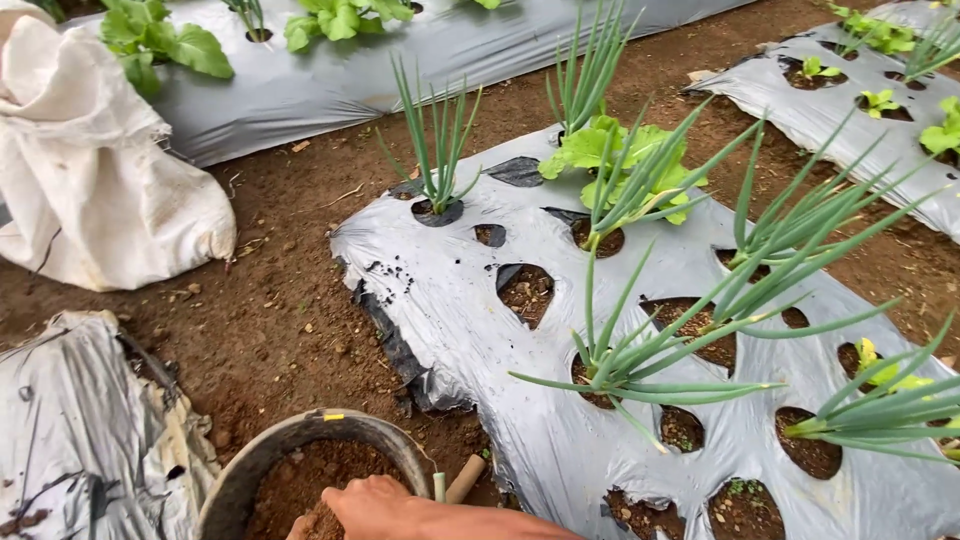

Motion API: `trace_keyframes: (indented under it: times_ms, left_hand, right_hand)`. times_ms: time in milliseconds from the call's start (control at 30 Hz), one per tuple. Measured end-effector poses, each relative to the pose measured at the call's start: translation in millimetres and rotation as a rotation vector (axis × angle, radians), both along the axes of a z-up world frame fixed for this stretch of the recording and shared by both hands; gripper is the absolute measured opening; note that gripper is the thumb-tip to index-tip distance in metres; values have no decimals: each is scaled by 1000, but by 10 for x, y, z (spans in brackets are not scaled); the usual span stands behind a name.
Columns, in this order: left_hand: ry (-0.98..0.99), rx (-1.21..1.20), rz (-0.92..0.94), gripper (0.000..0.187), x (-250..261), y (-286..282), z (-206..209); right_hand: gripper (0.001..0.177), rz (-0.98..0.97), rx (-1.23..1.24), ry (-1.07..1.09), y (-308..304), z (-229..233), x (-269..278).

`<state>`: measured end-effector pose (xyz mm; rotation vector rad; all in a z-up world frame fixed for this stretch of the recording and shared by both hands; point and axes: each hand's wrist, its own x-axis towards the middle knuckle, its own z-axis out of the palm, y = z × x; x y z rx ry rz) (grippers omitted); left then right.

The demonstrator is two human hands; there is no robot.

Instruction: The person plants green onion seedlings and leafy green vegetables into holes in a plastic-covered garden bed. They use a small hand hoe to scoop soil from a bucket and pack it around the base of the plants to secure them in place.

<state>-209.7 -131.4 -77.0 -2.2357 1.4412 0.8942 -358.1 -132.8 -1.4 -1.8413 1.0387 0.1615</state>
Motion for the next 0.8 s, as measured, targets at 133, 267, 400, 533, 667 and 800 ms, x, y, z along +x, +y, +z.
trace_keyframes:
  times_ms: [133, 267, 400, 533, 667, 800]
  left_hand:
    - [-52, 2, 164, 47, 273, 259, 170]
    - [103, -143, 199, 48, 320, 440, 182]
    - [354, -364, 207, 51, 332, 569, -50]
    - [459, -405, 240, 30, 266, 596, 174]
    - [392, -443, 192, 9, 273, 564, 218]
    - [317, -487, 287, 58, 291, 563, 73]
  right_hand:
    - [77, -157, -204, 137, 2, -320, 219]
    - [35, -50, -290, 90, 7, -425, 330]
    - [55, -195, -67, -38, 0, -328, 355]
    - [49, -307, -43, -180, -20, -567, 336]
    - [60, -343, -305, -226, -116, -852, 364]
    - [70, -501, -170, -223, -202, -911, 374]
